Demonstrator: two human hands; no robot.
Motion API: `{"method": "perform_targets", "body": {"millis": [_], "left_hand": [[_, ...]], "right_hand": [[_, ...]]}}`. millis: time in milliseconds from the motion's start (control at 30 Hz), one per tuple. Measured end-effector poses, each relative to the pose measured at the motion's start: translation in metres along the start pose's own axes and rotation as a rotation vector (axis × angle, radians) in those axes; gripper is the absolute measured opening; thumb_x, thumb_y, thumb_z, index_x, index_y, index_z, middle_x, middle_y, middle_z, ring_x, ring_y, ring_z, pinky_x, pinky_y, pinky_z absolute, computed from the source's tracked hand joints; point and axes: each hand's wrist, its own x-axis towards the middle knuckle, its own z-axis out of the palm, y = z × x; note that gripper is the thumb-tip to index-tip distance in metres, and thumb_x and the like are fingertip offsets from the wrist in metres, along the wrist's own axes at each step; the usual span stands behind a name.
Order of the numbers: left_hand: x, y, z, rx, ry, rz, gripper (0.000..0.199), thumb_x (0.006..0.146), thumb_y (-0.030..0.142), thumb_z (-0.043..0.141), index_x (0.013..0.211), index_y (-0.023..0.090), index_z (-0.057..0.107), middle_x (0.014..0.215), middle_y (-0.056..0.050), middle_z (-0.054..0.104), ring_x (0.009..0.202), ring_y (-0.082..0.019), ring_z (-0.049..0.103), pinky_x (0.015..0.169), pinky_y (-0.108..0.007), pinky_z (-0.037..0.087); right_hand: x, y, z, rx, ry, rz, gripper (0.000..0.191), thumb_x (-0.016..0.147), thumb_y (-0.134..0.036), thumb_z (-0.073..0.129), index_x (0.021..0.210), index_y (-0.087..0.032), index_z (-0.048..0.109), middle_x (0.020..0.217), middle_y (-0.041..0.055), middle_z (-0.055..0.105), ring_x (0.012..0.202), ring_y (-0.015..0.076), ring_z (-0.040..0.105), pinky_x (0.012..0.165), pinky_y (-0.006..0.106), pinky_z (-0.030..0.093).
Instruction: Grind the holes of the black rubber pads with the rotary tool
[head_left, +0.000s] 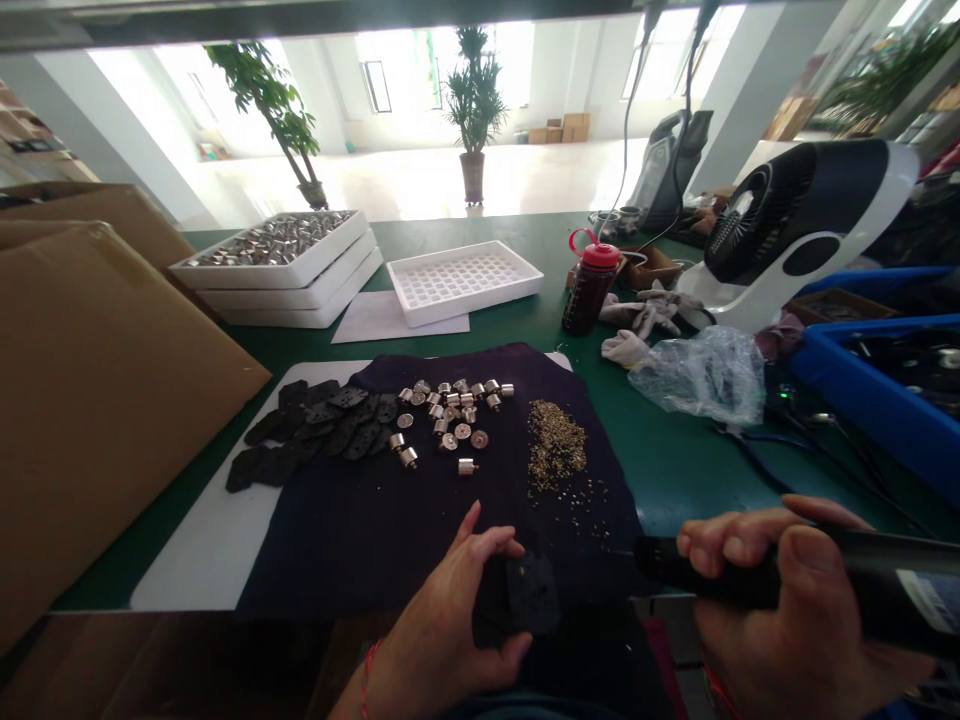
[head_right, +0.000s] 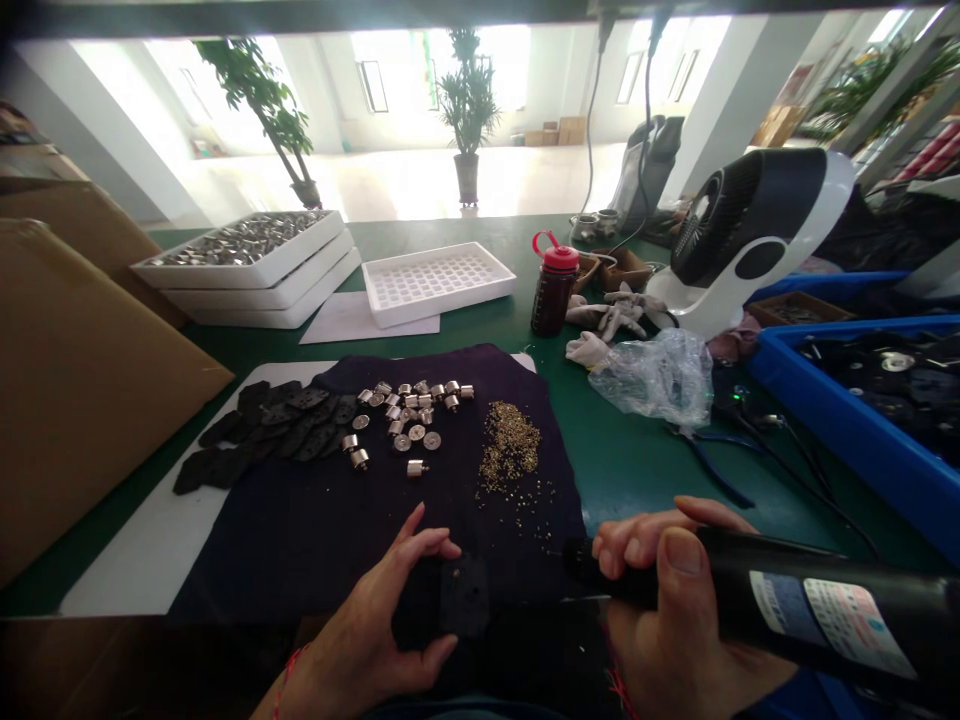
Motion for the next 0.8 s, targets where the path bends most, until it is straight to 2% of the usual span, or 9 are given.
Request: {"method": "perform_targets", "body": {"millis": [167,267,433,567,800], "left_hand": [[0.000,0.000,0.001,-0.029,-0.001,-0.002,0.105,0.077,0.008,0.083,0.166,0.028,0.033,0.136,-0.006,0.076,0.135,-0.033,0.079,0.140,-0.065,0.040],[0.001,0.000,0.002,-0.045,-0.005,0.005,0.105,0.078,0.010,0.085,0.166,0.028,0.032,0.138,-0.006,0.075,0.137,-0.031,0.077,0.141,-0.064,0.039],[0.003,-0.002,0.003,-0.078,0.001,0.024,0.104,0.079,0.014,0.089,0.165,0.026,0.031,0.138,-0.008,0.075,0.132,-0.029,0.078,0.142,-0.065,0.036],[0.004,-0.003,0.005,-0.089,0.001,0.041,0.104,0.080,0.017,0.090,0.165,0.025,0.031,0.137,-0.010,0.075,0.128,-0.029,0.079,0.141,-0.068,0.036],[0.006,-0.006,0.008,-0.097,0.025,0.077,0.099,0.084,0.023,0.088,0.165,0.023,0.031,0.135,-0.011,0.074,0.126,-0.030,0.080,0.140,-0.068,0.037]], "right_hand": [[-0.002,-0.006,0.001,-0.015,0.032,0.039,0.024,0.081,-0.032,0.084,0.099,-0.023,0.071,0.063,-0.0065,0.056,0.048,0.0184,0.050,0.049,0.035,0.052],[-0.003,-0.009,-0.002,0.014,0.040,0.090,0.028,0.079,-0.039,0.089,0.098,-0.026,0.073,0.064,-0.0050,0.053,0.050,0.0189,0.046,0.049,0.038,0.052],[-0.009,-0.009,0.002,0.195,-0.185,0.230,0.032,0.081,-0.053,0.095,0.097,-0.032,0.077,0.058,-0.0060,0.044,0.042,0.0173,0.033,0.036,0.037,0.046],[-0.020,-0.011,0.022,0.227,-0.200,0.345,0.036,0.078,-0.047,0.100,0.097,-0.028,0.076,0.060,-0.0071,0.049,0.045,0.0156,0.040,0.039,0.031,0.049],[-0.030,-0.011,0.038,0.143,-0.173,0.343,0.038,0.077,-0.040,0.096,0.099,-0.022,0.071,0.063,-0.0067,0.053,0.049,0.0152,0.046,0.042,0.029,0.053]]}}
